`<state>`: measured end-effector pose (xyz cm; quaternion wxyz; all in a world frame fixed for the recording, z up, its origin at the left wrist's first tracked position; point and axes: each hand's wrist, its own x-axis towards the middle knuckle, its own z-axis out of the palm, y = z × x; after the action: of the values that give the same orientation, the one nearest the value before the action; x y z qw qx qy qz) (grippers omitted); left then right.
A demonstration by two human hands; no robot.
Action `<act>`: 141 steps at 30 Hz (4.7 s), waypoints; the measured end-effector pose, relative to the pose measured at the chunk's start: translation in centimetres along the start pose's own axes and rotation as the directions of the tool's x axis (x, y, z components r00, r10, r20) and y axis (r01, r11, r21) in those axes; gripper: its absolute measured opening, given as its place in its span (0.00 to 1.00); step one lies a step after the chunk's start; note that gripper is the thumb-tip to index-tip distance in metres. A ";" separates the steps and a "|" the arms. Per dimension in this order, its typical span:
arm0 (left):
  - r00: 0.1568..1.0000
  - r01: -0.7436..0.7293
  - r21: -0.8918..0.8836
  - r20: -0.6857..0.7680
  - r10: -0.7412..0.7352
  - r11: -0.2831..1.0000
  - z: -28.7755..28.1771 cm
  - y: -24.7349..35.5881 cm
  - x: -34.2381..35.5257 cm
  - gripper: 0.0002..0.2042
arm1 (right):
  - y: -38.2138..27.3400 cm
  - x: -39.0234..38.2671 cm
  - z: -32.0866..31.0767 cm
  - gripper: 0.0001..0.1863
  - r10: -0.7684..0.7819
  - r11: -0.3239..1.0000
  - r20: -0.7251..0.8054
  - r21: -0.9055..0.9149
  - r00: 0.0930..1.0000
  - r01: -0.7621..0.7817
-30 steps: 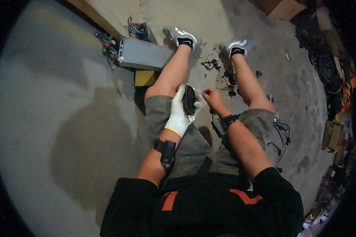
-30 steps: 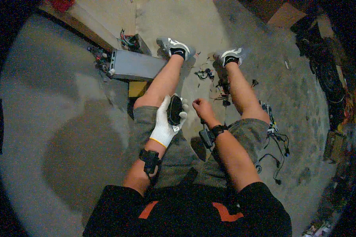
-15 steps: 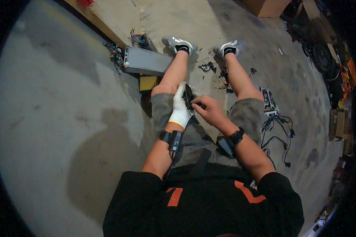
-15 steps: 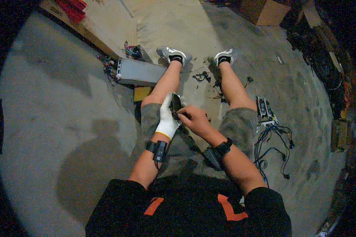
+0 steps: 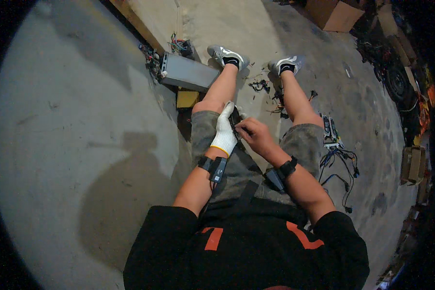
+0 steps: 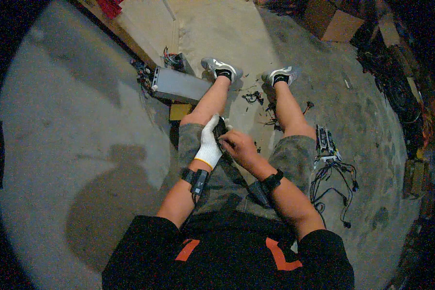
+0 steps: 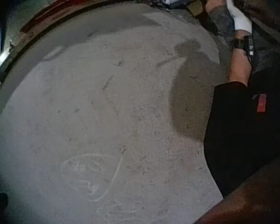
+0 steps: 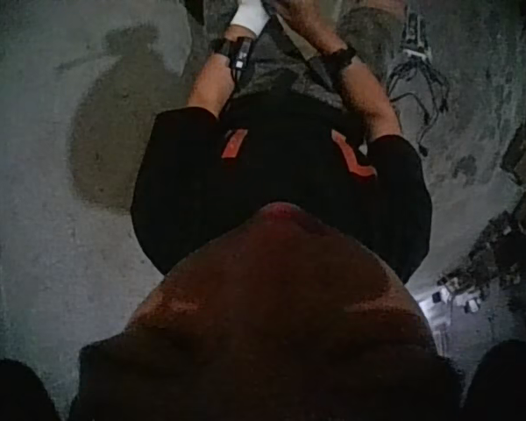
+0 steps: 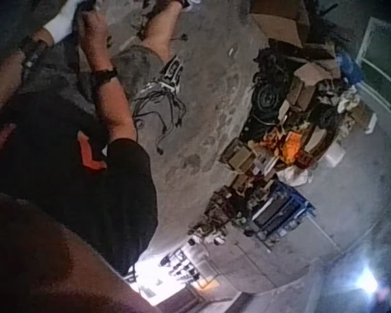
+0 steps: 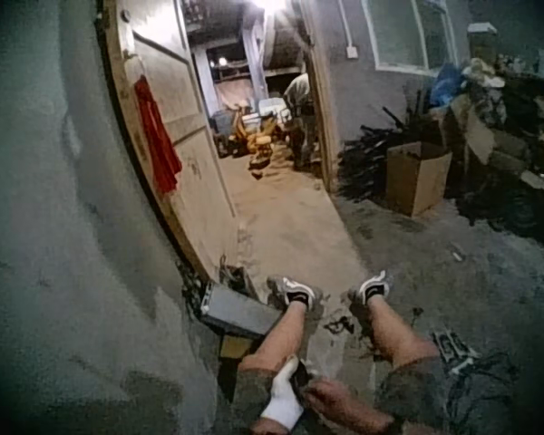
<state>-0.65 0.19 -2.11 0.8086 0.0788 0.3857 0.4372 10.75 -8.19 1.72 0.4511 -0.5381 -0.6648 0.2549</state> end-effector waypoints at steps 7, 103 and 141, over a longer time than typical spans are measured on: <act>1.000 0.024 0.013 0.012 -0.024 1.000 -0.7 0.1 0.4 0.15 | -0.2 0.0 0.1 0.06 -0.084 0.993 0.020 -0.084 0.996 0.085; 0.991 0.103 -0.413 -0.036 -0.129 0.905 7.2 2.9 0.1 0.24 | 27.8 1.8 10.5 0.12 0.647 0.735 0.186 -0.410 0.740 -0.540; 0.998 -0.008 -0.026 0.068 0.009 1.000 1.3 -0.6 -1.5 0.11 | 2.1 -0.2 0.3 0.07 -0.113 0.988 -0.081 -0.114 0.990 0.103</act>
<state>0.21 -1.08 -0.64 0.8205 0.0851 0.3518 0.4425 11.56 -7.75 -0.25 0.4627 -0.5360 -0.6855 0.1694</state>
